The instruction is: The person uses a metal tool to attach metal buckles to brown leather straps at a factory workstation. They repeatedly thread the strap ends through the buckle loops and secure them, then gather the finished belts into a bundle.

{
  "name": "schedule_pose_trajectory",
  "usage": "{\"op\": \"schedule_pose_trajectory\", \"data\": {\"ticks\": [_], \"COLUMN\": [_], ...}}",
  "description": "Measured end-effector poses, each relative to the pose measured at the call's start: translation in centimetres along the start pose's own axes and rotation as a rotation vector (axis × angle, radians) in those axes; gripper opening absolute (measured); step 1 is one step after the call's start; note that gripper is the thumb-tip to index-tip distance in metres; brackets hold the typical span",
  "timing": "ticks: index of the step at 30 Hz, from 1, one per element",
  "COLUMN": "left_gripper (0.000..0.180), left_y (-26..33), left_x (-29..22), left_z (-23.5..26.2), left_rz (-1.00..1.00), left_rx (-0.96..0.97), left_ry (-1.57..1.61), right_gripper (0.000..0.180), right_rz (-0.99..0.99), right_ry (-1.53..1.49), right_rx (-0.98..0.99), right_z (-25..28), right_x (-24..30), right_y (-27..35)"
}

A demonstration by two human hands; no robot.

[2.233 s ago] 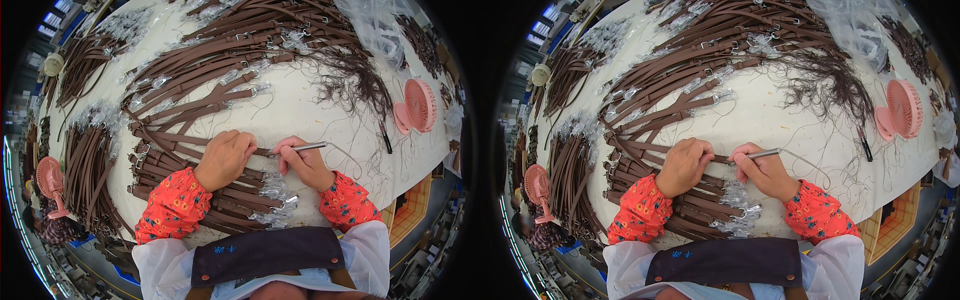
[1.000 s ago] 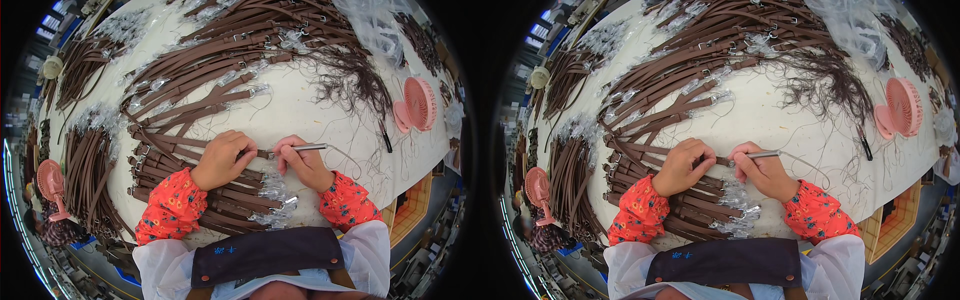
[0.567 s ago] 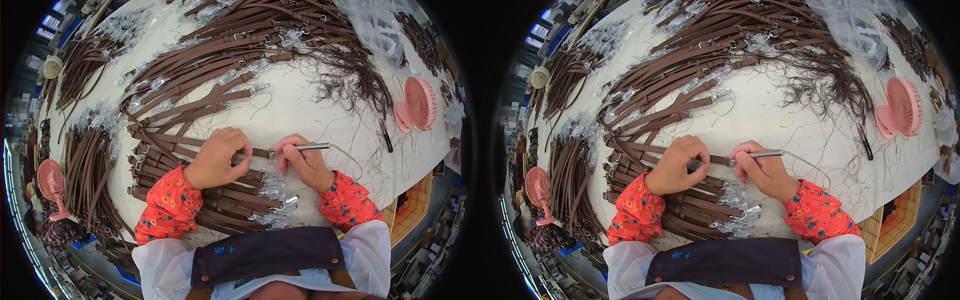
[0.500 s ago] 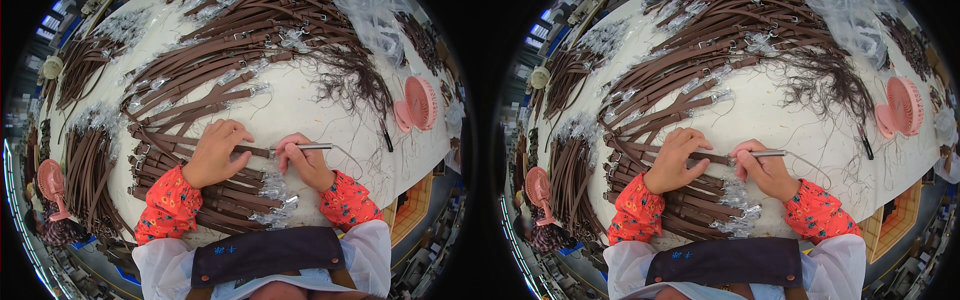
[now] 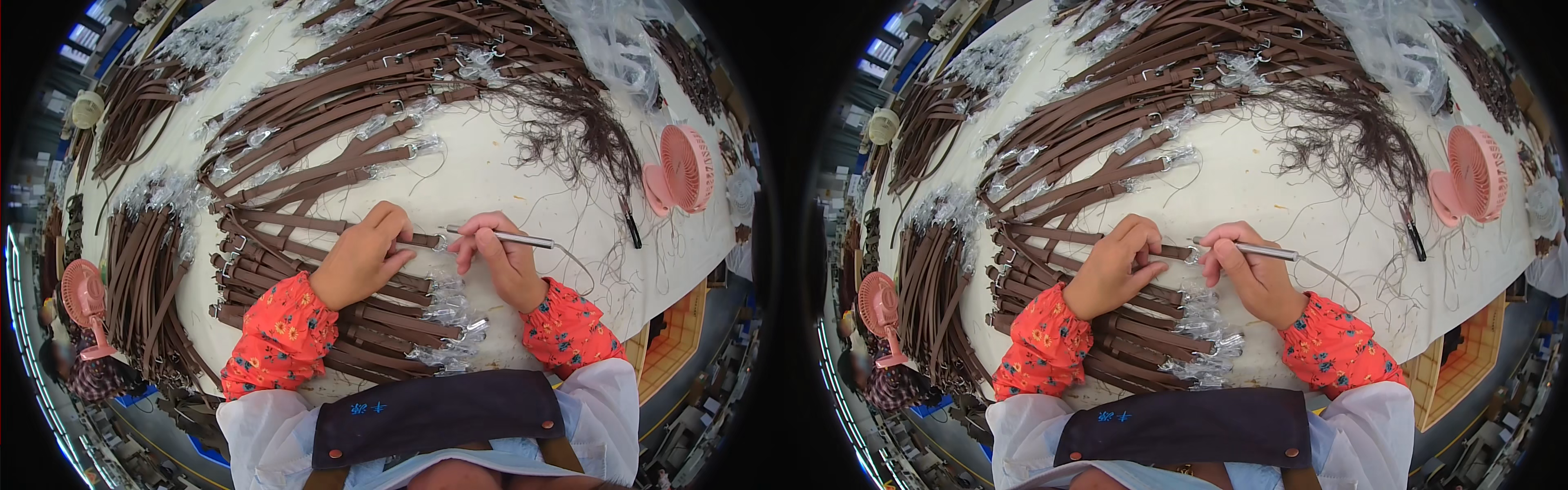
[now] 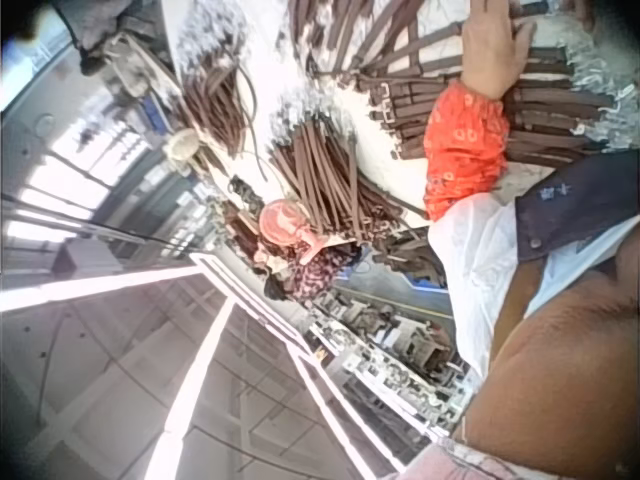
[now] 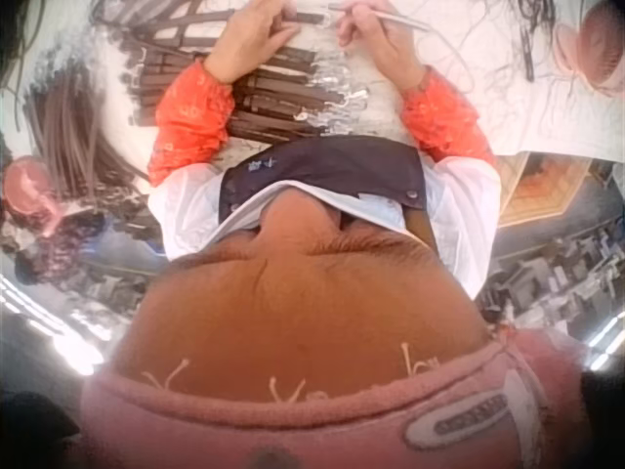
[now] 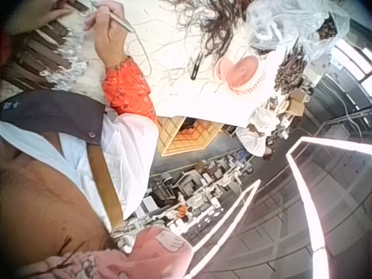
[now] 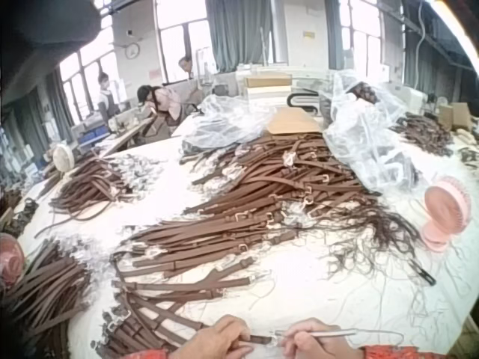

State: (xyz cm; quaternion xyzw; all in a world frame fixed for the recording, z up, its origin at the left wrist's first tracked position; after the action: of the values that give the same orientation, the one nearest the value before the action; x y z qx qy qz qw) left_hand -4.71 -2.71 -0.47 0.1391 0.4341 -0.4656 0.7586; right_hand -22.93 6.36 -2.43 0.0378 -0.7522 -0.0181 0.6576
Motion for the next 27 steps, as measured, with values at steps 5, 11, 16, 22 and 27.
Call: {"op": "schedule_pose_trajectory", "data": {"ticks": [5,11,16,22,27], "left_gripper": [0.026,0.012,0.01,0.008,0.007], "left_y": [-0.6,-0.4,-0.3,-0.2,-0.1], "left_x": [-0.6,0.3,0.6,0.7,0.8], "left_z": [0.0,-0.6,-0.3,0.0,-0.1], "left_rz": [-0.028,-0.102,-0.059,0.039,0.036], "left_rx": [-0.036,-0.09,-0.057,-0.017,-0.013], "left_ry": [0.001,-0.023,0.089,0.185,0.2], "right_gripper": [0.028,0.026,0.025,0.026,0.026], "right_rz": [0.026,-0.191,-0.227,-0.248,-0.264], "right_ry": [-0.04,0.017,0.018,0.028,0.038], "right_rx": [-0.001,0.1,0.127,0.128,0.124], "right_z": [0.0,-0.5,-0.6,-0.7,-0.9], "right_x": [-0.2,-0.2,-0.5,-0.2,0.0], "right_y": [-0.1,0.1,0.0,-0.1,-0.1]}}
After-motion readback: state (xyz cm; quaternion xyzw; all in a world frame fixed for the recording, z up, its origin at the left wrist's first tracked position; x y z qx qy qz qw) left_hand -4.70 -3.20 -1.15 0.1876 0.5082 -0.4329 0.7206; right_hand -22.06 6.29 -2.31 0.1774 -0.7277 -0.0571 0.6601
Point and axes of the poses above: each hand's wrist, its own y-axis away from the middle knuckle, its own z-axis out of the back of the hand, x = y × z, the point moved 5 cm from there along -y, towards the middle knuckle, and after that the axes turned 10 degrees about -z, right-handed, at the moved point
